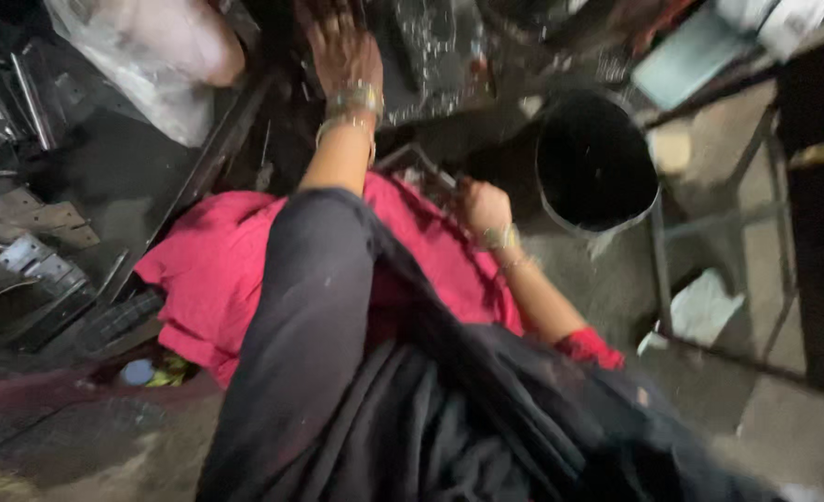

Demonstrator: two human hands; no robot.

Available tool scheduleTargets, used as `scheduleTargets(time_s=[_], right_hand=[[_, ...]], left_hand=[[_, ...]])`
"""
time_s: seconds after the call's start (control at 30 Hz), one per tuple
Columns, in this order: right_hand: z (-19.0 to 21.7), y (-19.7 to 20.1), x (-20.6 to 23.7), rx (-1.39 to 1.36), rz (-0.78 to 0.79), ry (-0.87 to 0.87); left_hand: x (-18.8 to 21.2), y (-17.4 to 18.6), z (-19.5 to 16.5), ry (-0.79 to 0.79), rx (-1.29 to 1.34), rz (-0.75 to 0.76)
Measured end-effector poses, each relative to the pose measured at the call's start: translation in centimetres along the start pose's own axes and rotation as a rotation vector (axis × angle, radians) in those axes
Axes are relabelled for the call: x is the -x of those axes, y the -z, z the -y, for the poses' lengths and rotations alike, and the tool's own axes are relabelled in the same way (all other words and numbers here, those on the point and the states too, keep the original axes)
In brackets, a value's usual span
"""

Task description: The person operates a manual press machine to process metal brackets. They pick up brackets from a pile, place them into the press, activate the machine, and then remove the processed pieces, repeating the cycle.

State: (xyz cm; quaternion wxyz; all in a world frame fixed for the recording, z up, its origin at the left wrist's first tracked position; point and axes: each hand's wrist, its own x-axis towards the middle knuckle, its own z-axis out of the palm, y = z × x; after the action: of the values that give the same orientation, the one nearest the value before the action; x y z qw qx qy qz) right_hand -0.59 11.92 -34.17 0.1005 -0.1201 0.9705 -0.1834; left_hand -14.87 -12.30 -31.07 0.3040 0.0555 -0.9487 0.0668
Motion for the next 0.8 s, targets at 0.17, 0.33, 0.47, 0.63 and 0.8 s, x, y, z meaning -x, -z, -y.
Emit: scheduleTargets(time_s=[0.17,0.33,0.47,0.63,0.8], right_hand=[[0.0,0.1,-1.6,0.220,0.052,-0.064],[4.9,6.7,-4.1,0.501,-0.070,0.081],[7.8,9.8,-3.5,0.290,-0.359,0.272],[8.1,8.3,-4.0,0.478,-0.478,0.163],[7.3,7.2,-4.6,0.517,-0.517,0.187]], left_hand=[[1.4,0.4,-0.2,-0.054,0.182,0.226],[-0.5,-0.7,1.0,0.215,0.248,0.374],[3.0,1.1,5.3,0.184,0.234,-0.110],[11.6,7.0,20.2,0.599,0.020,0.312],[7.7,3.2,32.6,0.481,-0.073,0.229]])
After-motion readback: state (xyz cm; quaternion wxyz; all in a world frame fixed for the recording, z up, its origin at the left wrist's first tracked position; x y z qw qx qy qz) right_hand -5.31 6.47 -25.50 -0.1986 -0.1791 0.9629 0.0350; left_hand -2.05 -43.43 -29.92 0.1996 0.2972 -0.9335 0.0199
